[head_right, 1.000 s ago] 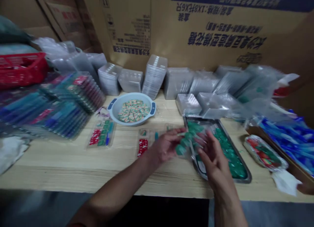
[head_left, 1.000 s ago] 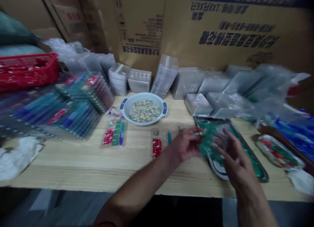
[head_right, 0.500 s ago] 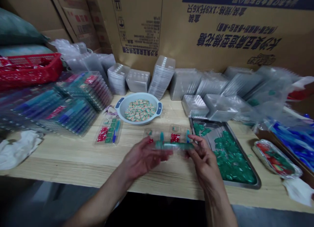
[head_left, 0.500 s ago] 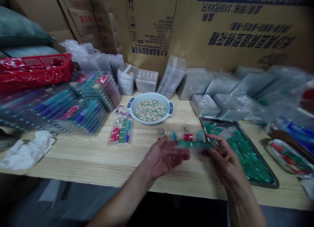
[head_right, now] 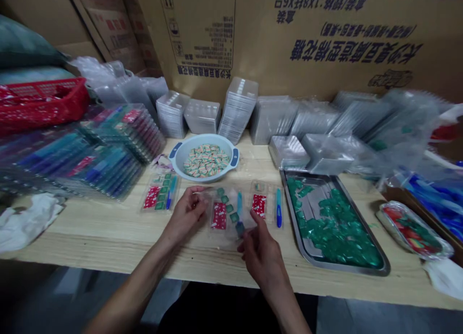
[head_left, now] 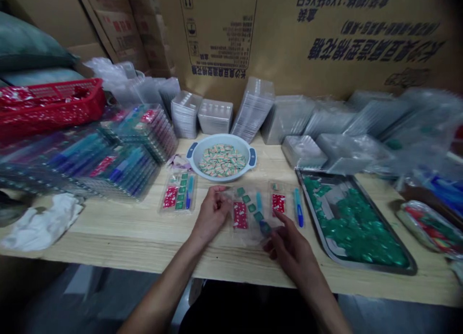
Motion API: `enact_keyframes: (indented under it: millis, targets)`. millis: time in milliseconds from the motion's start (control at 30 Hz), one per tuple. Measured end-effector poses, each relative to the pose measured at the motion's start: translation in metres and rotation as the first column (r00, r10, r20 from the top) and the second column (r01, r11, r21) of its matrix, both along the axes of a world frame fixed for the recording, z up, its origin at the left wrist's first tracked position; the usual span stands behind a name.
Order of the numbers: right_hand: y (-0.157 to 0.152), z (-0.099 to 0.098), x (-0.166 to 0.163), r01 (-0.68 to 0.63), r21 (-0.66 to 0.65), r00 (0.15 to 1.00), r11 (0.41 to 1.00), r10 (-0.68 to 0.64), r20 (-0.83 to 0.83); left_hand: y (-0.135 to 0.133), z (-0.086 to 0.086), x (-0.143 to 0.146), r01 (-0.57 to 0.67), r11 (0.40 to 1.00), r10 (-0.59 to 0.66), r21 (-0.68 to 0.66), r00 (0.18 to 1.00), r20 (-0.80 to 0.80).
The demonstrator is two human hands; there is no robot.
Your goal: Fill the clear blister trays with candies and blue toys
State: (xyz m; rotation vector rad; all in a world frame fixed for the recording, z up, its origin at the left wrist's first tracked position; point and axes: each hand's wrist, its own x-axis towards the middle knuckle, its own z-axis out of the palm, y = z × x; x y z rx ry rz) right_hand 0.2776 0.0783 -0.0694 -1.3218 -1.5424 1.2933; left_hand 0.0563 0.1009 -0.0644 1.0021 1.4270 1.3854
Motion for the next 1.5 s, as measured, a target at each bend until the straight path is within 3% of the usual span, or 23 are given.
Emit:
enact_keyframes:
  millis: [133, 267, 433, 533, 667, 767, 867, 967, 1100, 1233, 1300, 1367, 1500]
  targets:
    - [-0.004, -0.008, 0.004, -0.042, 0.139, 0.983, 0.989, 0.016, 0.182, 0.018, -0.008, -0.003, 0.017, 1.000, -0.009, 0.026, 0.960, -0.282]
    - [-0.003, -0.013, 0.002, -0.068, 0.308, 0.914, 0.949, -0.064, 0.400, 0.020, -0.010, 0.002, 0.002, 0.995, 0.049, 0.101, 0.861, -0.507]
    - [-0.001, -0.014, -0.006, -0.104, 0.453, 0.844, 0.885, -0.162, 0.511, 0.005, -0.014, 0.012, 0.135, 0.986, -0.039, 0.102, 0.766, -0.641]
    - [0.001, -0.020, -0.008, -0.160, 0.491, 0.842, 0.856, -0.141, 0.520, -0.008, -0.015, 0.021, 0.080, 0.995, -0.039, 0.052, 0.838, -0.544]
    - [0.001, -0.037, -0.001, -0.194, 0.512, 0.870, 0.837, -0.095, 0.485, -0.026, -0.010, 0.032, -0.010, 0.999, 0.004, -0.035, 0.982, -0.187]
    - [-0.003, -0.049, 0.000, -0.224, 0.485, 0.904, 0.845, -0.005, 0.427, -0.037, -0.004, 0.033, -0.055, 0.997, 0.054, -0.047, 0.998, -0.018]
    - [-0.016, -0.048, -0.012, -0.237, 0.459, 0.940, 0.856, 0.084, 0.330, -0.052, 0.005, 0.027, -0.156, 0.985, 0.156, -0.077, 0.988, 0.004]
    - [-0.028, -0.034, -0.038, -0.209, 0.464, 0.966, 0.861, 0.108, 0.235, -0.073, 0.017, 0.010, -0.212, 0.975, 0.213, -0.066, 0.977, -0.006]
    - [-0.029, -0.008, -0.077, -0.277, 0.479, 0.961, 0.833, 0.247, 0.127, -0.094, 0.027, -0.034, -0.328, 0.944, 0.327, -0.036, 0.945, -0.017]
    - [-0.023, 0.005, -0.105, -0.324, 0.520, 0.941, 0.790, 0.326, 0.092, -0.077, 0.023, -0.090, -0.497, 0.866, 0.500, 0.055, 0.863, -0.068]
    - [-0.023, 0.001, -0.112, -0.347, 0.548, 0.935, 0.761, 0.327, 0.138, -0.057, 0.017, -0.114, -0.529, 0.847, 0.523, 0.057, 0.810, -0.264]
    - [-0.023, -0.010, -0.113, -0.353, 0.572, 0.935, 0.740, 0.301, 0.187, -0.038, 0.011, -0.129, -0.515, 0.857, 0.456, 0.026, 0.732, -0.507]
    - [-0.022, -0.040, -0.109, -0.314, 0.593, 0.949, 0.742, 0.227, 0.219, -0.018, 0.012, -0.135, -0.485, 0.874, 0.323, -0.014, 0.603, -0.730]
